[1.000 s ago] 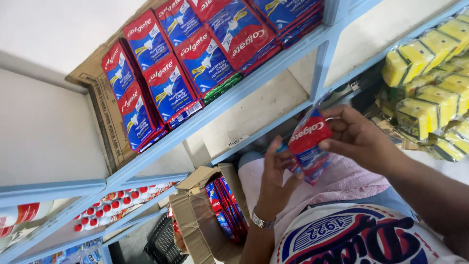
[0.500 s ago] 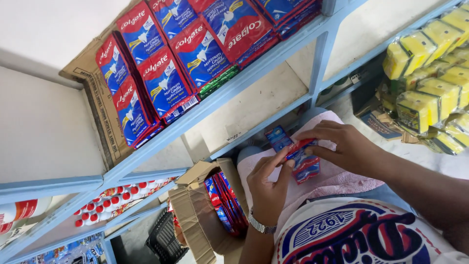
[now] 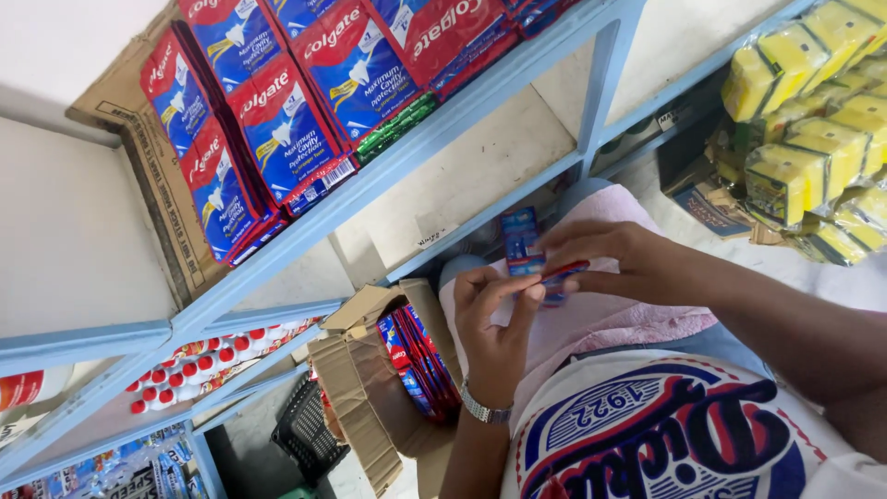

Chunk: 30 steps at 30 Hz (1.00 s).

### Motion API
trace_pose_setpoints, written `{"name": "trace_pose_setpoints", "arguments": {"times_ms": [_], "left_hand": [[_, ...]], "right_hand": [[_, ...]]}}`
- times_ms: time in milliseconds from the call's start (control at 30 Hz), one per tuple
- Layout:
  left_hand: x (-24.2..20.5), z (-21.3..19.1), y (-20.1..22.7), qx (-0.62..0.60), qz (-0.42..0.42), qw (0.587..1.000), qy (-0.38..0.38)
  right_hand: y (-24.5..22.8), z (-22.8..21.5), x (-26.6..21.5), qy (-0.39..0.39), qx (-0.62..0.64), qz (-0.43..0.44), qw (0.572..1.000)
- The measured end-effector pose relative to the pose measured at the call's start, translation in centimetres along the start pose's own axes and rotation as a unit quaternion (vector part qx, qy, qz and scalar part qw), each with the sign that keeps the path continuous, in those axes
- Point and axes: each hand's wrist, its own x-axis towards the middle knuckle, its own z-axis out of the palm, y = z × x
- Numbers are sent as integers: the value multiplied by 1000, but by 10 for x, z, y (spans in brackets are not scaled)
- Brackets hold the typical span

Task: The person takes boxes of toothpaste from a cardboard box on the floor and places them onto a blue metal shelf. They handle the boxes one by one, arranging them in neat rows on the shelf.

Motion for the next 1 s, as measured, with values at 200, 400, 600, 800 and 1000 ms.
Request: {"name": "trace_pose_setpoints", "arguments": {"times_ms": [200, 400, 600, 800, 1000], "left_hand": [[-1, 9, -30, -107, -34, 992, -62], [-10, 26, -82, -80, -74, 982, -155], [-23, 38, -111, -20, -132, 974, -183], [-25, 42, -108, -67, -145, 960, -230], [-16, 38, -87, -44, 19, 987, -153]], "right_hand": [[4, 2, -3, 44, 27, 82, 995], [2, -16, -6, 158, 10, 165, 973], [2, -39, -7, 240, 134, 8, 962], [-2, -53, -9, 325, 138, 56, 934], [-7, -65, -14, 398, 139, -2, 907]]}}
